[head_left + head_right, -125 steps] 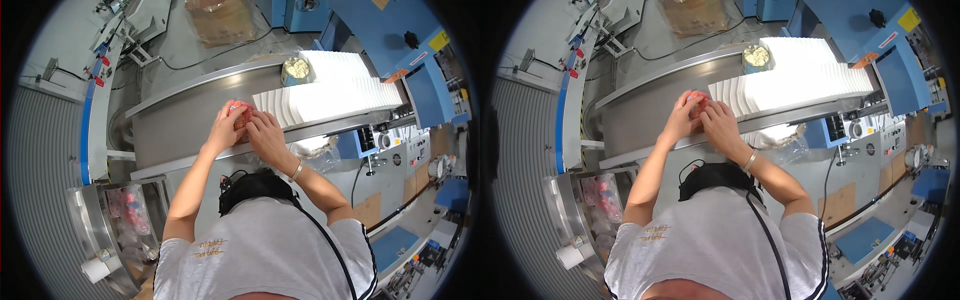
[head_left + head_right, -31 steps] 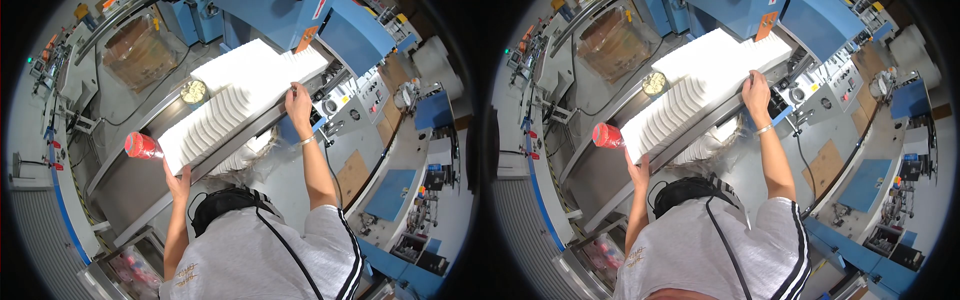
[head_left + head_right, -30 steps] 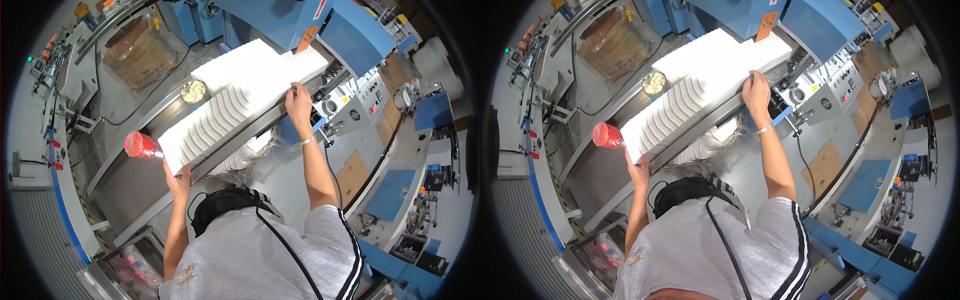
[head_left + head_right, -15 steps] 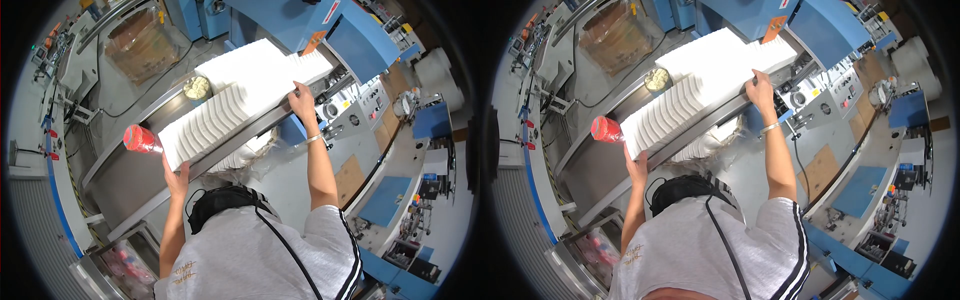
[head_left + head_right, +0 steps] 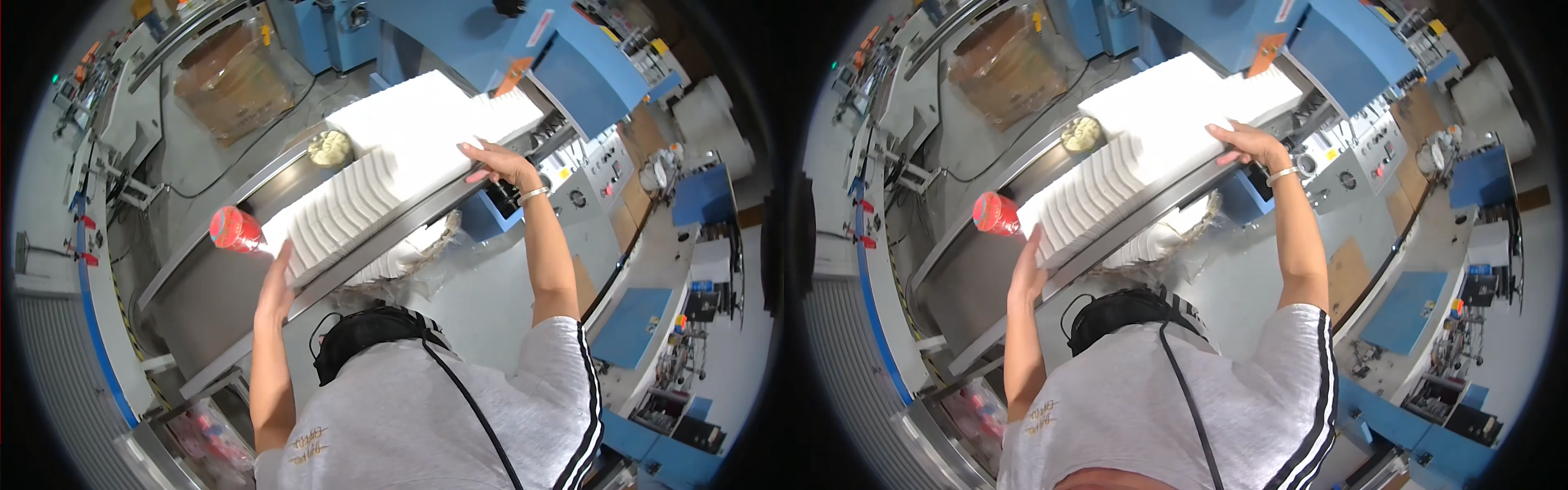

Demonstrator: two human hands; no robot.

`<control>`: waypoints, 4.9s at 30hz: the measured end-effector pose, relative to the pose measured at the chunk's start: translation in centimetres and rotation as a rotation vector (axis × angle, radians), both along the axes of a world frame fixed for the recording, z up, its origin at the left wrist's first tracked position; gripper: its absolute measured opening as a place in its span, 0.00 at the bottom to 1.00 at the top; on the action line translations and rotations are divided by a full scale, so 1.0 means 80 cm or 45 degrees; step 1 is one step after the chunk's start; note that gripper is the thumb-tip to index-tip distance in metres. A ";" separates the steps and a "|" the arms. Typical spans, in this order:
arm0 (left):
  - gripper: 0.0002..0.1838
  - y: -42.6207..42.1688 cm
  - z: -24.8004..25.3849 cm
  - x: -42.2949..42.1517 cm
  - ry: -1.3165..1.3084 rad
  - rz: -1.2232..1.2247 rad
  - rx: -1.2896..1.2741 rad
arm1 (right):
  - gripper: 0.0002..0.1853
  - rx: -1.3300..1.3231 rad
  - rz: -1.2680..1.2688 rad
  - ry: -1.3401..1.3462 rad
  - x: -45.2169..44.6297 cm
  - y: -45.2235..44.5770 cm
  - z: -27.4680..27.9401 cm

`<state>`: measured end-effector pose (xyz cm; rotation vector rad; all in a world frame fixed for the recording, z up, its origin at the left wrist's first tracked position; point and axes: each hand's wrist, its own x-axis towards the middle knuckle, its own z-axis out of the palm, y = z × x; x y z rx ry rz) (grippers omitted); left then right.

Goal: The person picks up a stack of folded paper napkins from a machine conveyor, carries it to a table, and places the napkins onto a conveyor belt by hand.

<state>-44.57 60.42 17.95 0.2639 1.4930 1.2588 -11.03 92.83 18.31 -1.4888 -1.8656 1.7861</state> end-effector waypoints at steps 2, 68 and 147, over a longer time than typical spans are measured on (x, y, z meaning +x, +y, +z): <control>0.49 0.007 0.009 0.004 0.109 -0.013 -0.130 | 0.63 -0.056 0.032 -0.101 -0.008 0.012 -0.011; 0.44 -0.226 -0.047 -0.187 0.304 0.300 0.029 | 0.38 1.666 -0.442 -0.602 -0.240 -0.230 0.120; 0.39 -0.345 -0.013 -0.337 0.204 -0.021 0.082 | 0.46 -0.145 0.533 0.135 -0.443 -0.371 -0.013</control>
